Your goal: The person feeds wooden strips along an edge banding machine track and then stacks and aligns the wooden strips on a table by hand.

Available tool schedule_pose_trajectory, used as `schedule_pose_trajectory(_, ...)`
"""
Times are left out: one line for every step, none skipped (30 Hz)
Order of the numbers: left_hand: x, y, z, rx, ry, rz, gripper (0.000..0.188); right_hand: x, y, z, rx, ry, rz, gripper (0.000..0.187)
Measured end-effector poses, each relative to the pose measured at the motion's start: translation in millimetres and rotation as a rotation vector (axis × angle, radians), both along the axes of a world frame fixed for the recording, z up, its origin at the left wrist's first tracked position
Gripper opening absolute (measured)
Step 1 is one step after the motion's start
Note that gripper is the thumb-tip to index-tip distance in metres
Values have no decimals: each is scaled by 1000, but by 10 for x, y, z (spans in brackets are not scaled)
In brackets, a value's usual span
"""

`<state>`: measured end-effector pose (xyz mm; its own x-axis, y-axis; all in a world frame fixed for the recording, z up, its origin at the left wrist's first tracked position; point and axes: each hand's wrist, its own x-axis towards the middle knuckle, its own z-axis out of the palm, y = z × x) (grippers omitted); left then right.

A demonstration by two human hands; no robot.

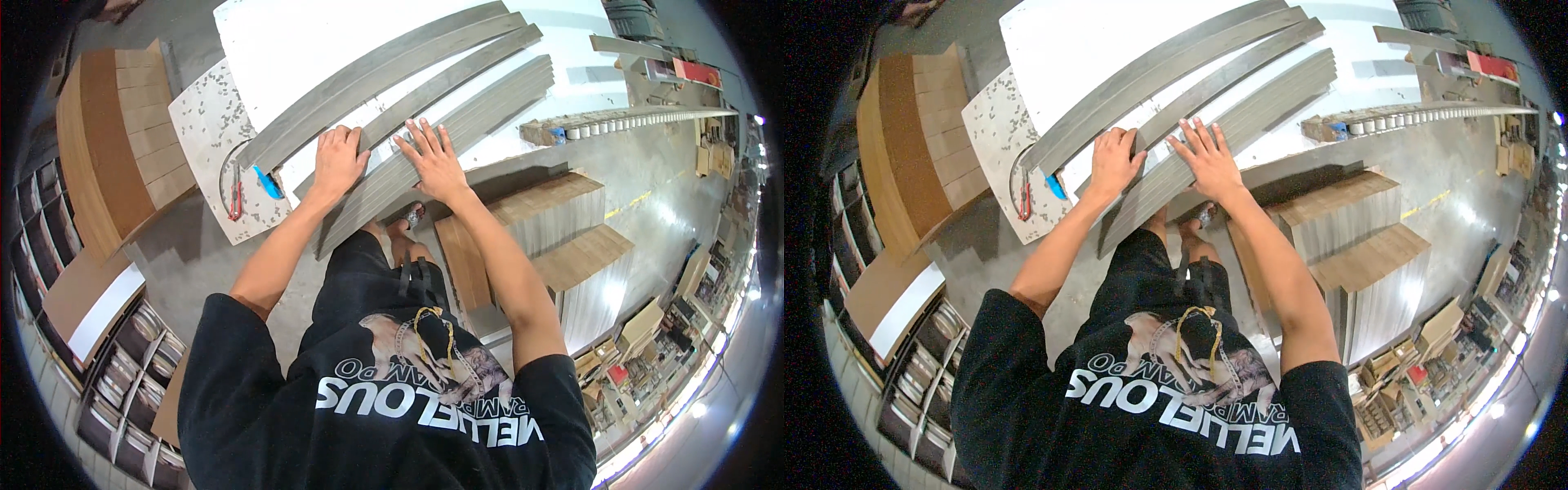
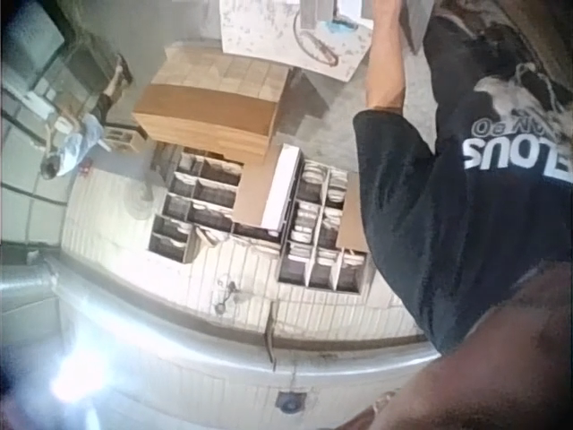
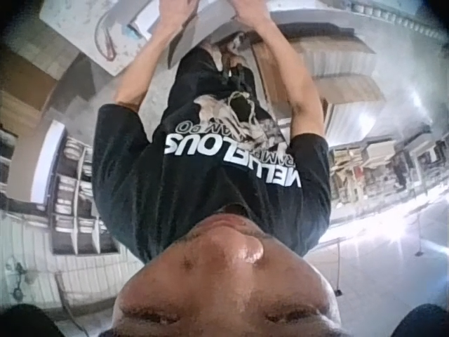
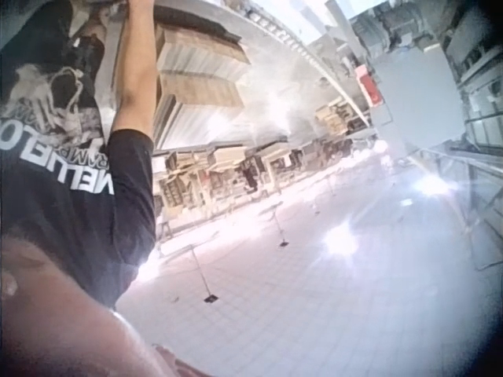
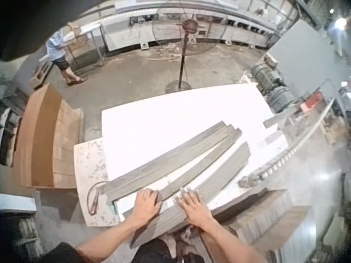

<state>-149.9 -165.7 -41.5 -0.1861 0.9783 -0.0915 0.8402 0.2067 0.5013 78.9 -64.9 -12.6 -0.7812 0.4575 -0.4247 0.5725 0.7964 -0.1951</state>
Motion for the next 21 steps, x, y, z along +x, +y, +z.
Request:
schedule_pose_trajectory(-37,9,12,2,-6,-5,47,14,5,-29,2,-6,-5,119)
schedule_pose_trajectory(-92,9,17,-65,-133,-156,44,36,-2,-70,54,26,2,119)
schedule_pose_trajectory(-117,10,20,-132,-260,-307,42,67,-9,-103,106,57,10,120)
schedule_pose_trajectory(-98,-16,71,-82,-407,-324,35,67,6,-112,49,108,-2,127)
schedule_pose_trajectory(-141,-4,111,-80,-407,-324,35,76,11,-115,50,108,-1,127)
schedule_pose_trajectory(-221,15,153,-188,-314,-425,34,94,0,-112,24,95,-11,126)
schedule_pose_trajectory(-307,43,213,-293,-216,-522,34,86,2,-87,0,86,-20,126)
schedule_pose_trajectory(-387,49,128,-247,-172,-507,32,90,0,-100,1,92,-17,125)
schedule_pose_trajectory(-396,85,97,-241,-167,-506,32,86,6,-95,8,95,-15,125)
schedule_pose_trajectory(-399,116,90,-17,-71,-299,32,85,-1,-97,4,96,-14,125)
schedule_pose_trajectory(-414,162,84,207,25,-91,35,83,0,-98,2,98,-14,125)
schedule_pose_trajectory(-468,247,74,213,65,-12,48,80,15,-97,11,128,-13,124)
schedule_pose_trajectory(-512,297,34,215,70,-10,48,53,12,-69,14,132,-11,124)
schedule_pose_trajectory(-556,356,-19,224,123,52,55,23,19,-34,2,97,-9,120)
schedule_pose_trajectory(-595,403,-47,234,177,114,61,-10,27,11,-9,63,-7,115)
schedule_pose_trajectory(-616,475,-94,200,202,110,68,15,42,15,7,64,-12,115)
schedule_pose_trajectory(-648,519,-144,217,209,109,68,29,32,-30,61,50,6,115)
schedule_pose_trajectory(-669,554,-175,238,221,56,67,44,34,-60,117,36,21,116)
schedule_pose_trajectory(-691,592,-221,261,233,2,65,55,43,-69,81,57,8,116)
schedule_pose_trajectory(-700,613,-256,297,346,-67,57,41,57,-24,20,37,-4,116)
schedule_pose_trajectory(-731,672,-277,322,355,-69,57,12,90,27,-37,19,-15,117)
